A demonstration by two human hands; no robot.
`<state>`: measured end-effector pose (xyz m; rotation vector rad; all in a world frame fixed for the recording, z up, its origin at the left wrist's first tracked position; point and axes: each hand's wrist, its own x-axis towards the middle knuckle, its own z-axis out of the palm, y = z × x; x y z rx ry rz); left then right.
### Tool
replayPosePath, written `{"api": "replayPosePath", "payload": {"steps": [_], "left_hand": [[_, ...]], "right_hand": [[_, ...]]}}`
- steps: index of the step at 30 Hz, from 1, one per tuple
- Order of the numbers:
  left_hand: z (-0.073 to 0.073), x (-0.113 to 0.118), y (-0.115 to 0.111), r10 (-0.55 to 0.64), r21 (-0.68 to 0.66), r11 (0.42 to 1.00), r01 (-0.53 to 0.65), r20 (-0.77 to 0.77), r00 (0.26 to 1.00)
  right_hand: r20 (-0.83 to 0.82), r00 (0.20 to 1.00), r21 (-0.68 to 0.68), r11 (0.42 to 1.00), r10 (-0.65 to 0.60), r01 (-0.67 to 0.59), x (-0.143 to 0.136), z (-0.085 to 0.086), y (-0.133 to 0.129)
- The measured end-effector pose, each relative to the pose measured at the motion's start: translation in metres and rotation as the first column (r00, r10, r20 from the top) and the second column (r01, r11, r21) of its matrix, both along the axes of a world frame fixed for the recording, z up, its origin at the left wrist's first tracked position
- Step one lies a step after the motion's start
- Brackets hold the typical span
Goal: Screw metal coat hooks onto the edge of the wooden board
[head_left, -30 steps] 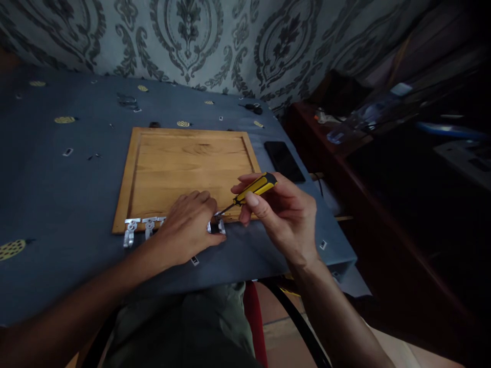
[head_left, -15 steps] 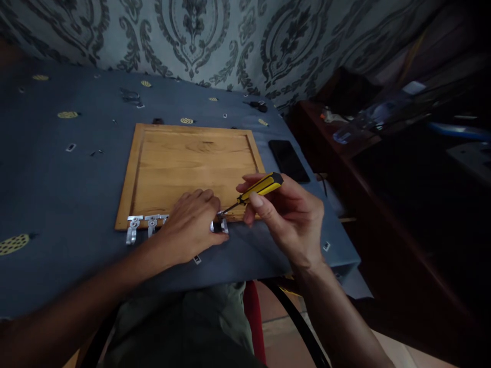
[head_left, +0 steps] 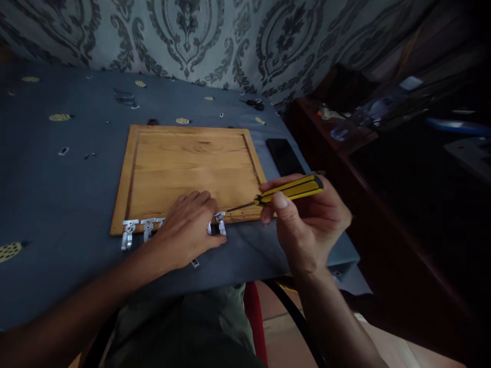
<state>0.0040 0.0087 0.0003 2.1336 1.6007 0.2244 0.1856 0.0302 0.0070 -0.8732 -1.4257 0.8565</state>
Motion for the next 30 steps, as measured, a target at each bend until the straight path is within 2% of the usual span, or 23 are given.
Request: {"api": "replayPosePath", "payload": {"steps": [2,4,7,9,11,14,16,18,25,28,30], "left_hand": [[-0.002,0.000,0.000,0.004,0.020,1.000,-0.004,0.015,1.000],[-0.003,0.000,-0.001,0.008,0.029,1.000,-0.009,0.024,1.000],[-0.004,0.000,-0.001,0.012,0.015,1.000,-0.012,0.022,1.000],[-0.004,-0.001,-0.001,0.009,0.014,1.000,-0.009,0.022,1.000],[-0.004,-0.001,-0.001,0.007,0.020,1.000,-0.008,0.021,1.000],[-0.005,-0.001,-0.001,0.013,0.023,1.000,-0.014,0.016,1.000],[-0.005,-0.001,-0.002,0.018,0.024,1.000,-0.019,0.021,1.000],[-0.005,0.000,-0.002,0.015,0.020,1.000,-0.015,0.029,0.999],[0.003,0.001,0.000,0.021,-0.043,0.999,-0.021,0.018,1.000],[0.005,0.001,0.001,0.009,-0.082,0.997,-0.006,0.037,0.999],[0.003,0.000,0.002,-0.001,-0.090,0.996,0.006,0.056,0.998]], "right_hand": [[-0.003,0.999,-0.051,0.997,-0.054,0.054,0.007,-0.003,0.004],[0.047,0.997,-0.157,0.986,-0.055,0.061,0.016,-0.009,0.012],[0.188,0.979,-0.330,0.944,0.072,-0.006,0.028,-0.022,0.031],[0.299,0.942,-0.348,0.937,0.151,-0.040,0.032,-0.029,0.043],[0.462,0.871,-0.303,0.953,0.169,-0.024,0.032,-0.034,0.052],[0.710,0.690,-0.216,0.976,0.142,0.021,0.025,-0.034,0.060],[0.803,0.580,-0.189,0.982,0.139,0.026,0.021,-0.033,0.061],[0.844,0.519,-0.173,0.985,0.138,0.020,0.019,-0.033,0.061],[0.880,0.461,-0.098,0.994,0.113,-0.056,0.026,-0.039,0.063],[0.904,0.428,0.007,1.000,-0.004,-0.006,0.027,-0.035,0.075],[0.889,0.457,0.045,0.997,-0.014,-0.057,0.017,-0.027,0.088]]}}
